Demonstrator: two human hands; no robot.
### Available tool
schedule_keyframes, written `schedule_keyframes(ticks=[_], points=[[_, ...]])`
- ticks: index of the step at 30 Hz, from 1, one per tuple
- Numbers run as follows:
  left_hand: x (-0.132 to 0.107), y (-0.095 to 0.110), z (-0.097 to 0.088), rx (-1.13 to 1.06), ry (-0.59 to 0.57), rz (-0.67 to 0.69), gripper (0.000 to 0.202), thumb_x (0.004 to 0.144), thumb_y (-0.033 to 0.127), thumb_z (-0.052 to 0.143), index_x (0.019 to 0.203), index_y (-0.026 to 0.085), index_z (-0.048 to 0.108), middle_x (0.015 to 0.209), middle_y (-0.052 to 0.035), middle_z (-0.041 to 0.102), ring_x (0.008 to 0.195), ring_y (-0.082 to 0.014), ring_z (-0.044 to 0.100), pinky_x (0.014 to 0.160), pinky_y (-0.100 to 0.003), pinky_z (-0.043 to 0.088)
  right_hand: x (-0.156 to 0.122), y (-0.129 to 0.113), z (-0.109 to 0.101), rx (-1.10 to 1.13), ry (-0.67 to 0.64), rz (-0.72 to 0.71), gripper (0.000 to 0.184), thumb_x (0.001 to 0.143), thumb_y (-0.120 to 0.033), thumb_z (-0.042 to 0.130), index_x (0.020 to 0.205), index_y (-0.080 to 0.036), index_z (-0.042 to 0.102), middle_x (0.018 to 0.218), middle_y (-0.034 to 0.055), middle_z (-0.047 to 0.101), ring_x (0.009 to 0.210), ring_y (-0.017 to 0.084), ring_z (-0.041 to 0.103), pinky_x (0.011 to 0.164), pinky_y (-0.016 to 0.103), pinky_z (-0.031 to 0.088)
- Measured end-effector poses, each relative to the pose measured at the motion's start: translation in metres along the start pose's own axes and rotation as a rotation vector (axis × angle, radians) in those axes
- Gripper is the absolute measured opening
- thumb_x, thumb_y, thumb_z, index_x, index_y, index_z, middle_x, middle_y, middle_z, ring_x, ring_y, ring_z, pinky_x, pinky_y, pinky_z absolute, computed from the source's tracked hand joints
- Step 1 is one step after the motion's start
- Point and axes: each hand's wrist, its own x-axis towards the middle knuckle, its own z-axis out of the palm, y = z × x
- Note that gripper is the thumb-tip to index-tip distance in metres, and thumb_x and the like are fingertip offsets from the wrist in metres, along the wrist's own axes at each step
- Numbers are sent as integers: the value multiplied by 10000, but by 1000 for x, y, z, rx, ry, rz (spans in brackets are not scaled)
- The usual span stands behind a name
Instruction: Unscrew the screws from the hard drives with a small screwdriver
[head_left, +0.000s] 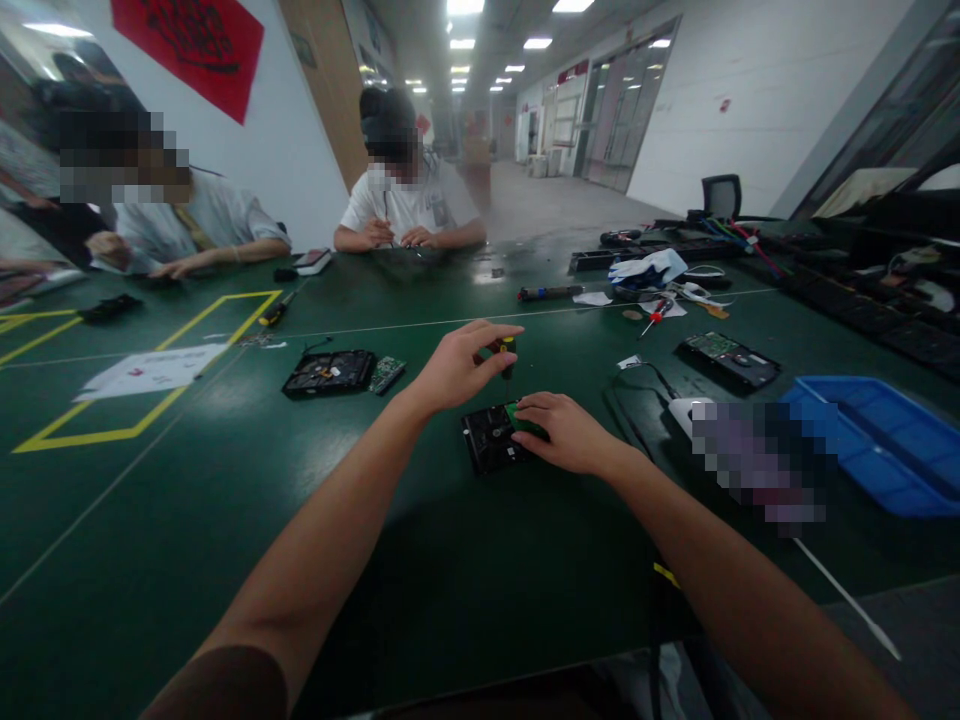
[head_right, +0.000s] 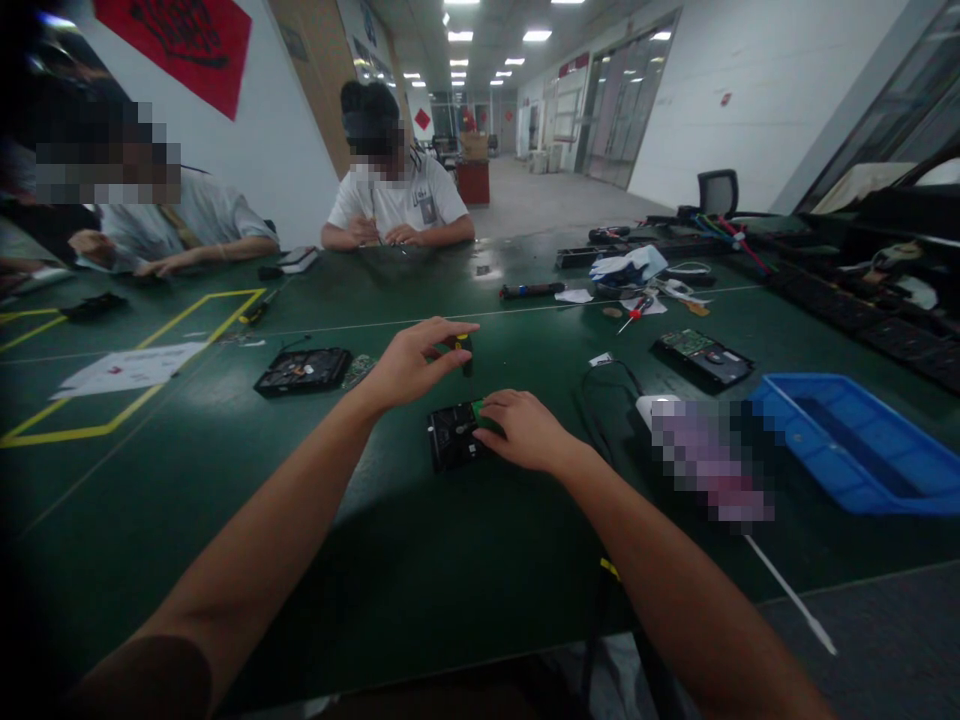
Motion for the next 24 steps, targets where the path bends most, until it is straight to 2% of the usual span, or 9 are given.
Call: schedule_keyframes(ticks=[3, 5, 9, 13, 18, 20, 24], points=[[-1, -3, 1, -60, -44, 14, 454, 1023, 229, 531, 1476, 232, 560, 1236, -89, 681, 988, -173, 674, 756, -273, 598, 0, 0, 1, 2, 7, 2, 337, 1011, -394, 597, 1214, -166, 741, 1297, 152, 705, 1221, 291, 637, 1057, 471, 471], [-2, -5, 3, -76, -42, 4, 449, 1016, 217, 540, 1464, 227, 568, 1261, -93, 681, 991, -174, 681, 748, -275, 599, 0, -1, 1, 2, 9, 2, 335, 1012, -392, 595, 1214, -169, 741, 1297, 150, 706, 1223, 293, 635, 1056, 475, 472], [-2, -3, 3, -27, 5, -16, 400, 976, 268, 648, 1374, 230, 636, 1178, -82, 691, 986, -170, 677, 737, -255, 593, 0, -2, -1, -6, 0, 5, 347, 1015, -397, 590, 1225, -164, 737, 1307, 154, 699, 1234, 298, 631, 1060, 478, 472], [-1, 1, 0, -15, -13, -13, 413, 976, 286, 646, 1387, 247, 636, 1108, -71, 680, 964, -163, 670, 733, -252, 599, 1, -3, -2, 1, -1, 10, 336, 1006, -393, 603, 1214, -170, 745, 1301, 151, 703, 1226, 299, 635, 1054, 481, 478], [-3, -4, 1, -134, -73, -19, 479, 1016, 242, 525, 1494, 241, 546, 1266, -103, 677, 975, -174, 682, 699, -262, 614, 1, -2, -1, 8, 2, 2, 326, 1005, -384, 605, 1209, -171, 743, 1293, 144, 707, 1217, 294, 641, 1041, 477, 485], [-3, -6, 3, -160, -73, -34, 458, 1016, 237, 520, 1472, 233, 566, 1276, -103, 683, 945, -169, 693, 676, -257, 612, 0, -2, -2, 5, -3, 3, 340, 1009, -393, 597, 1216, -163, 739, 1301, 149, 703, 1224, 297, 637, 1046, 483, 483], [-2, -6, 5, -57, -3, -33, 368, 963, 302, 665, 1323, 223, 664, 1150, -76, 719, 949, -174, 690, 695, -253, 597, 0, -3, -4, 2, -14, 7, 355, 1008, -404, 595, 1214, -153, 739, 1305, 160, 699, 1225, 304, 636, 1047, 488, 481]])
